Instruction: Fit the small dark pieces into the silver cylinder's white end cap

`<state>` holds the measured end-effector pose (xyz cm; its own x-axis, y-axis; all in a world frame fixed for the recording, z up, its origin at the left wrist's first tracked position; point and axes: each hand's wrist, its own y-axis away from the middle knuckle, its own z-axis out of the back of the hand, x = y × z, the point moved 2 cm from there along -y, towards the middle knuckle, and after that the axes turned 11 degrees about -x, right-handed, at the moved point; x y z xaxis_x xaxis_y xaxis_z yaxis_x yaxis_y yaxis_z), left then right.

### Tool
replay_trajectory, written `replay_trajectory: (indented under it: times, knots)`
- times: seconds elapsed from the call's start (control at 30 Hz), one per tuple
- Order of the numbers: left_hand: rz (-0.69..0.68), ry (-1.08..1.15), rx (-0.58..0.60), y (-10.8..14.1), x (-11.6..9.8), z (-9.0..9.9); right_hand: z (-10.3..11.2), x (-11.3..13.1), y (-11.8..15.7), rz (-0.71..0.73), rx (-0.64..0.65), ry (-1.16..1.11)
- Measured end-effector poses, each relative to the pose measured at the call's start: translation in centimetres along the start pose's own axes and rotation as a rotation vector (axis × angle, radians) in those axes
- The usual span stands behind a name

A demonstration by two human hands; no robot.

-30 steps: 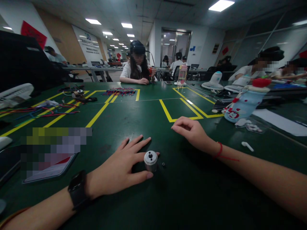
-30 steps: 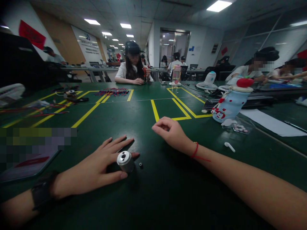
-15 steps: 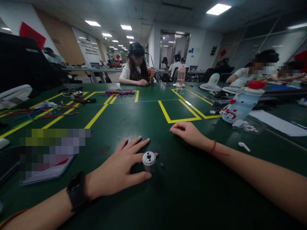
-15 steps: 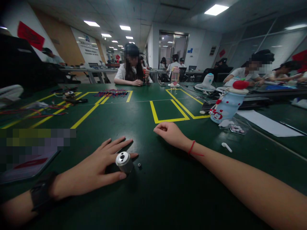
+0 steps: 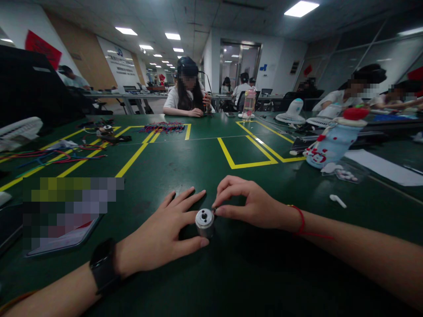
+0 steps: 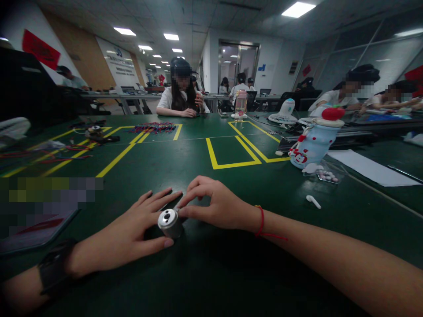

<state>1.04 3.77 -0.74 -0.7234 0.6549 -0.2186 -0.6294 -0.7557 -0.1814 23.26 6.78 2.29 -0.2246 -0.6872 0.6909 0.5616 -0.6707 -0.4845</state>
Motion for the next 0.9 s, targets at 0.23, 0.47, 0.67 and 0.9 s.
replay_trajectory:
  times: [0.23, 0.47, 0.67, 0.9]
  knots:
    - [-0.002, 0.010, -0.039, 0.1, -0.1, 0.1, -1.3, 2.5, -0.5, 0.012, -0.087, 0.070]
    - [-0.010, 0.028, -0.058, 0.2, -0.2, 0.1, -1.3, 2.3, -0.6, 0.000, -0.068, 0.048]
    - [-0.011, 0.022, -0.039, 0.0, -0.2, -0.1, -1.3, 2.4, -0.4, 0.025, -0.048, 0.087]
    - [0.006, 0.017, -0.024, 0.0, -0.3, 0.3, 0.2, -0.5, -1.0, -0.241, -0.284, -0.098]
